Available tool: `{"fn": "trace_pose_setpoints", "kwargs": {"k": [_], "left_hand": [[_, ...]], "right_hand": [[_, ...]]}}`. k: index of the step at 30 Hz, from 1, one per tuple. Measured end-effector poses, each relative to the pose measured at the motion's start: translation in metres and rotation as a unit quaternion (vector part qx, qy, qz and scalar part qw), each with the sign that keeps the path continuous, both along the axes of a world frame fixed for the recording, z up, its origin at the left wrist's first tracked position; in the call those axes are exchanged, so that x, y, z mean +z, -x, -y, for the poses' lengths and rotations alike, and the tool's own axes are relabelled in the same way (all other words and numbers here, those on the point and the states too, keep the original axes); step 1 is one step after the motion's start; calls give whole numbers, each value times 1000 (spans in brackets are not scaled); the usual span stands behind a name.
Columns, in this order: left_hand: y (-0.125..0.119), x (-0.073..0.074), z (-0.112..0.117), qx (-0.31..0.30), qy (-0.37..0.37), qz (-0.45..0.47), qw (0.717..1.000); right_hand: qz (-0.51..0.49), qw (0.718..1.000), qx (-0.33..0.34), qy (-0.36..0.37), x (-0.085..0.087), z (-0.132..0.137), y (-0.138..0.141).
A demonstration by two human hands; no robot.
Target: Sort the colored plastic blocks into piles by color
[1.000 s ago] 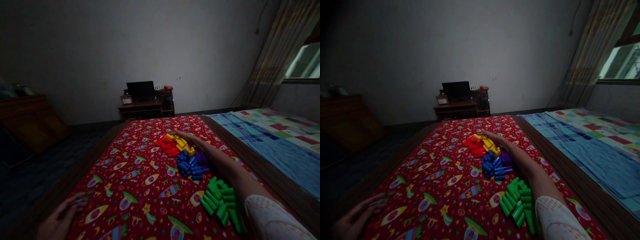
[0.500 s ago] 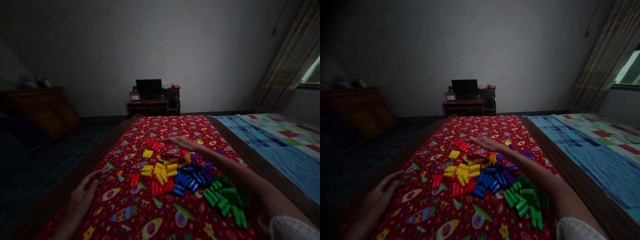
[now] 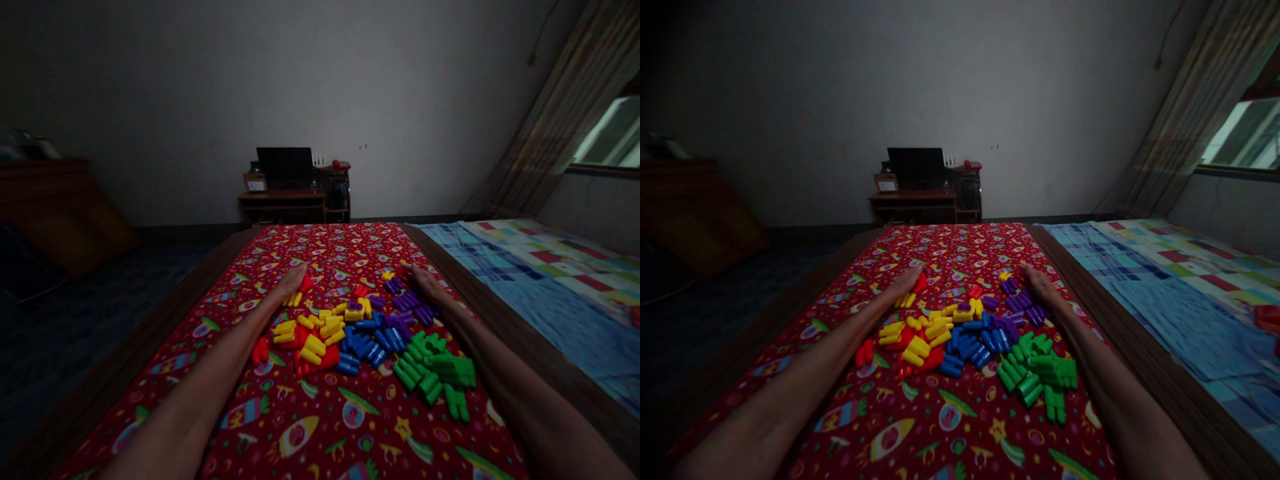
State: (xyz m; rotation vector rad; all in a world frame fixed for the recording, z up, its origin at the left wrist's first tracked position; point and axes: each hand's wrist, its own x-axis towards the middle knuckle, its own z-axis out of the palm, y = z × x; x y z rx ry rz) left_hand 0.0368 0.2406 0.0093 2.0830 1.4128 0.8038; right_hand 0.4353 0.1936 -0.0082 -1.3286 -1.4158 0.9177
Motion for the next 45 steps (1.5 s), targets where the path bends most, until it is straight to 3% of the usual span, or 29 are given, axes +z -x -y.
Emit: {"fn": "trace_pose_setpoints", "kwargs": {"k": [4,8,11,14,17,20,23,26,30,34,37,45], "left_hand": [[-39,1,18,-131,39,-15,991],[-46,14,57,-244,32,-35,969],[-26,22,88,-257,-13,-79,963],[3,26,120,-206,-51,-131,968],[21,29,155,-138,-123,-159,970],[10,33,191,-114,-210,-176,955],[-29,35,228,-206,-250,-195,926],[-83,29,260,-343,-291,-206,869],[-144,16,281,-438,-347,-197,806],[-161,10,268,-392,-366,-210,817],[-141,10,251,-335,-365,-241,834],[-40,17,232,-211,-379,-304,848]], "right_hand": [[99,988,119,-17,14,-7,54],[117,953,279,-20,23,6,119],[117,919,374,-45,37,28,165],[130,896,420,-65,61,53,181],[114,918,370,-81,79,78,152],[132,973,166,-91,69,109,87],[182,980,-34,-74,36,147,25],[199,974,-93,-46,6,173,1],[183,978,-73,-64,-2,154,18],[141,989,-16,-26,7,110,54],[109,993,40,-22,12,96,89],[-32,993,104,-54,28,89,196]]}}
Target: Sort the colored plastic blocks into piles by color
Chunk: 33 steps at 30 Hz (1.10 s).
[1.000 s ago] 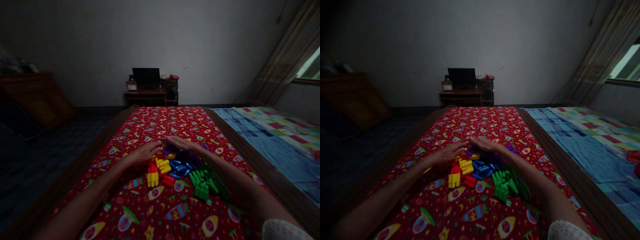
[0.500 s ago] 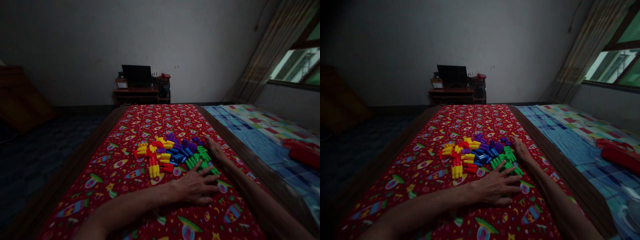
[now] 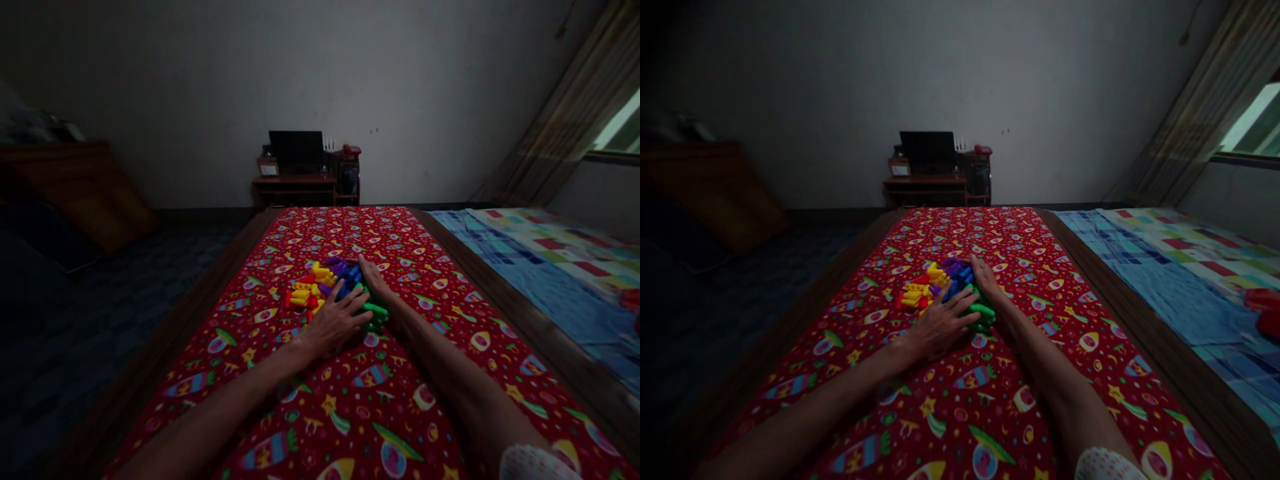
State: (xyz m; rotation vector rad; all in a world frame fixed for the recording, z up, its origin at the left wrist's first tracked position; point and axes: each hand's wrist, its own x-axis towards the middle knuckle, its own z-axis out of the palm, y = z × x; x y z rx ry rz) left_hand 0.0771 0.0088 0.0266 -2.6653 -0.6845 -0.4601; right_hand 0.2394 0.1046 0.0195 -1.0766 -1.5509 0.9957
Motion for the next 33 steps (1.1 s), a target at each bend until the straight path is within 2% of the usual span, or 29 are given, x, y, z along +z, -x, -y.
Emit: {"fn": "trace_pose_setpoints", "kwargs": {"k": [4,8,11,13,15,18,20,22,25,29,33], "left_hand": [[38,2,-1,57,-11,49,997],[66,2,-5,106,-6,117,987],[88,2,-10,150,41,161,975],[103,0,-11,188,73,204,958],[117,-4,-7,212,96,243,942],[130,-14,11,206,128,246,938],[131,-22,27,189,151,209,948],[127,-30,40,180,169,167,955],[113,-35,44,196,173,153,953],[98,-32,27,213,156,187,946],[95,-33,10,226,139,211,941]], "right_hand": [[-36,999,20,-4,12,-11,45],[-28,998,60,-21,28,-7,86],[-40,994,97,-34,41,0,92],[-22,995,93,-42,44,7,72],[37,995,73,-54,37,21,37],[182,979,31,-89,8,57,-26],[280,954,52,-94,-15,86,-55],[337,931,95,-99,-31,105,-65],[344,930,88,-97,-37,106,-45],[279,954,68,-90,-30,66,11],[184,974,59,-119,-21,37,63]]}}
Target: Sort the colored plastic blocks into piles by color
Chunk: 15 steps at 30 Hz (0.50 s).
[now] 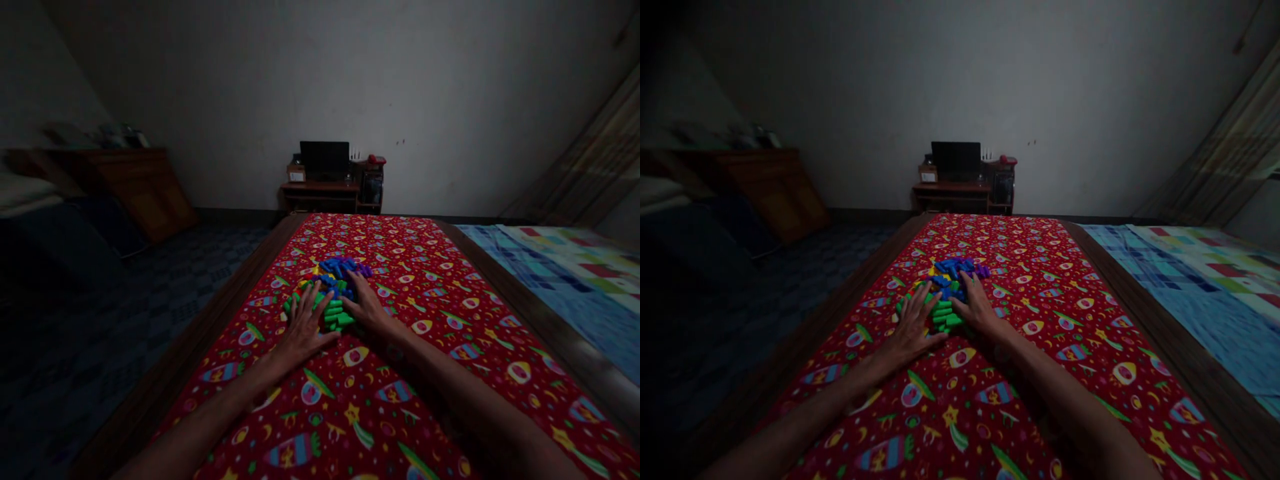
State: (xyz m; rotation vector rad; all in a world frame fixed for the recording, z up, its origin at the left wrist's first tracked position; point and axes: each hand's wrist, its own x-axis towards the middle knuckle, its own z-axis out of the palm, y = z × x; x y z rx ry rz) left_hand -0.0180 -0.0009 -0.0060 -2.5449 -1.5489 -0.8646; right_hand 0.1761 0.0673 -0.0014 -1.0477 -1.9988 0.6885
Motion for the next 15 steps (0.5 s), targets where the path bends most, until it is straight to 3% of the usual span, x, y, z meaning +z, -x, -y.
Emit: {"fn": "trace_pose_setpoints", "kwargs": {"k": [5,7,9,12,15], "left_hand": [[12,2,-13,57,-37,55,996],[23,5,-18,79,-38,81,993],[36,7,-25,91,-22,113,989],[56,6,-37,91,12,163,982],[67,2,-56,101,37,200,974]], "right_hand": [[-49,994,82,-49,32,-16,39],[-66,993,81,-54,46,-33,35],[-78,995,36,-49,53,-57,20],[-48,997,-50,-34,45,-94,-11],[7,997,-79,7,27,-116,-23]]}}
